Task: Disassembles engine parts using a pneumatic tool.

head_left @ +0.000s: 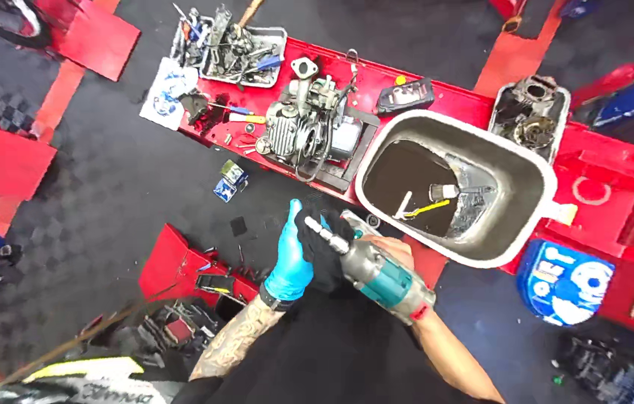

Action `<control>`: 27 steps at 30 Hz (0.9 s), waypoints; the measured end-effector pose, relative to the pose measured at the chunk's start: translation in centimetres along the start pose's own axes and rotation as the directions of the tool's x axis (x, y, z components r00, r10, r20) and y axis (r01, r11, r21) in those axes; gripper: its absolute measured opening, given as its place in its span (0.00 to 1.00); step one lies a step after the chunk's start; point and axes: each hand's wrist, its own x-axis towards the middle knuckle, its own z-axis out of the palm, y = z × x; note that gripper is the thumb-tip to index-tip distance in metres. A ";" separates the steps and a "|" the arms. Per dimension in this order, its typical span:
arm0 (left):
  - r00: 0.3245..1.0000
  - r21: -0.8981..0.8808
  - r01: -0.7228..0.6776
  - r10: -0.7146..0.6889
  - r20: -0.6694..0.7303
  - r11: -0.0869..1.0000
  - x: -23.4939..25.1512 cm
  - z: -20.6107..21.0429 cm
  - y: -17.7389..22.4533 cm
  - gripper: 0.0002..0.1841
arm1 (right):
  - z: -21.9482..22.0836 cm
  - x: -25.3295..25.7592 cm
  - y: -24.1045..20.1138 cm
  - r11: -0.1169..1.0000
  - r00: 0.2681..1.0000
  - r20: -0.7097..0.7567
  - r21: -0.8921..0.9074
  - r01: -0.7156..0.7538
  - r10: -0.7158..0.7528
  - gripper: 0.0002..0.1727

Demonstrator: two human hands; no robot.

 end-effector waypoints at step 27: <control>0.983 0.991 0.067 0.161 -0.086 0.118 23.2 -6.9 9.1 0.29 | 4.0 3.0 15.6 0.711 0.741 0.005 0.275 -0.647 0.672 0.32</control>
